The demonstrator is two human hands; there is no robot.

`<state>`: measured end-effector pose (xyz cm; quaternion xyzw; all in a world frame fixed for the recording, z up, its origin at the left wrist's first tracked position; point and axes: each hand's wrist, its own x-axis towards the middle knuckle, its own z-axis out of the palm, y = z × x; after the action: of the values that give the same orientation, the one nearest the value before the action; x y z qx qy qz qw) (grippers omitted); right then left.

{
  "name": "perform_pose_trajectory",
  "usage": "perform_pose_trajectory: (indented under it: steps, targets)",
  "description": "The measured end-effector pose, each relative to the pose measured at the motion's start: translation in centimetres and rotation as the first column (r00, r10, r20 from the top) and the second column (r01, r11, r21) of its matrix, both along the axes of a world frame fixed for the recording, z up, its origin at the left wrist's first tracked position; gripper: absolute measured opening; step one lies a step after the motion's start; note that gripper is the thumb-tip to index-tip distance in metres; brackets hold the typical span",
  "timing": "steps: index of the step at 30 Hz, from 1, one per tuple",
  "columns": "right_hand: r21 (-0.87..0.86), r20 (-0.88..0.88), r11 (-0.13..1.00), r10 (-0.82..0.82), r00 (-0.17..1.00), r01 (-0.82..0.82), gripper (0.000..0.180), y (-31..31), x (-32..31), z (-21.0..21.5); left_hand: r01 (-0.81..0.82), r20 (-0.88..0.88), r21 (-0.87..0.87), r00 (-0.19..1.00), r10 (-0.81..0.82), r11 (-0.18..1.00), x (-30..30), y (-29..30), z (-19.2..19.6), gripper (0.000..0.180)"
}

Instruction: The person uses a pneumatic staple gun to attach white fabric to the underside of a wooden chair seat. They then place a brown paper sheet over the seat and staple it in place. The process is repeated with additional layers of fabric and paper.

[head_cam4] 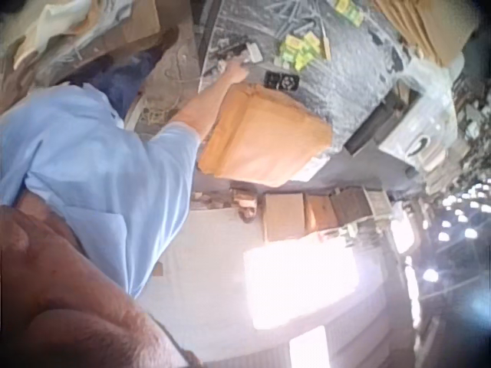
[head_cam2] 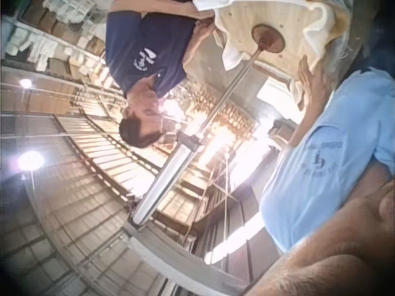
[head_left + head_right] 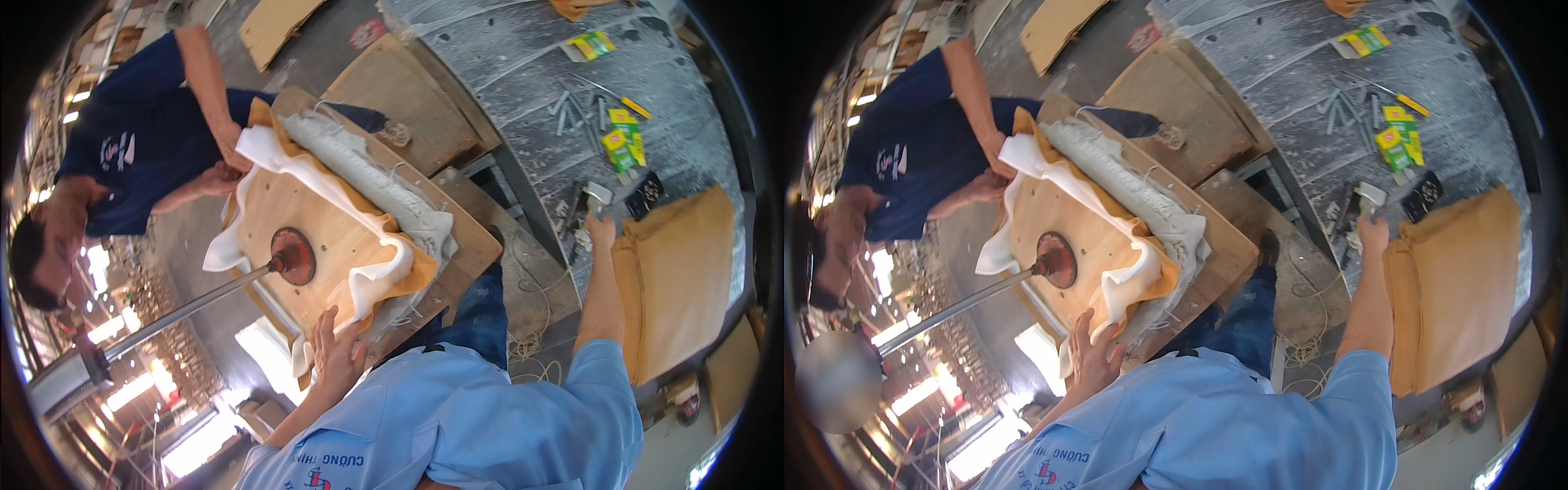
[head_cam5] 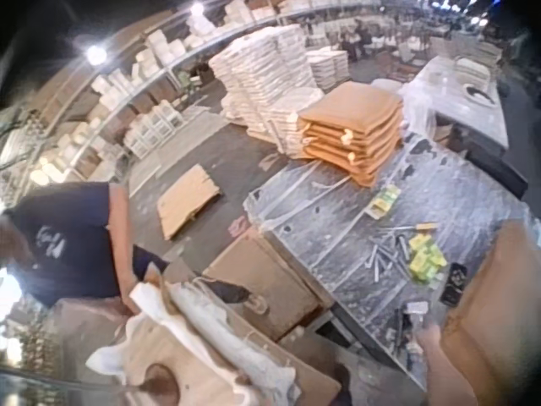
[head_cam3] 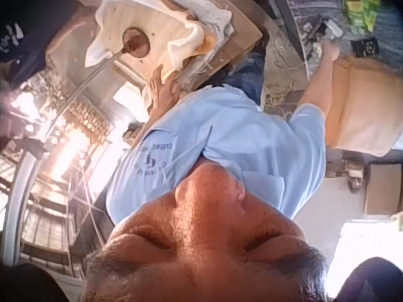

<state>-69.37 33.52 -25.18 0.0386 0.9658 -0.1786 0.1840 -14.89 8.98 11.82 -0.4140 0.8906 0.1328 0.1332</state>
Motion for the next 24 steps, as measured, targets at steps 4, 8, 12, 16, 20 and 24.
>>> perform_pose_trajectory:
  steps: [4,8,12,16,20,24]
  targets:
    - [-0.259,0.29,0.96,-0.028,0.957,0.107,0.063,-2.5,0.2,-4.2,-0.103,0.035,-0.022,0.994,0.104,0.994,-0.6,3.0,0.1,0.05]
    - [-0.24,0.12,0.963,-0.095,0.988,0.122,0.064,-1.4,1.4,-2.9,-0.011,-0.047,-0.011,0.999,0.01,1.0,1.0,2.0,-2.1,0.051]
    - [-0.353,-0.013,0.928,-0.132,0.991,0.119,0.067,-2.8,5.3,-0.1,0.039,-0.113,-0.064,0.992,-0.046,0.997,2.1,1.6,-1.9,0.044]
    - [-0.503,-0.203,0.864,-0.14,0.969,0.019,0.06,-0.7,11.6,6.4,0.13,-0.227,-0.098,0.962,-0.15,0.987,3.9,0.1,-3.9,0.028]
    - [-0.904,-0.009,0.42,-0.201,0.98,0.078,0.045,-1.2,21.6,16.9,0.16,-0.346,-0.14,0.917,-0.199,0.977,5.3,0.1,-6.2,0.02]
    - [-0.897,0.014,0.439,-0.066,0.998,0.041,0.033,-0.1,30.2,24.1,0.169,-0.449,-0.202,0.859,-0.245,0.965,4.9,-1.3,-7.3,0.023]
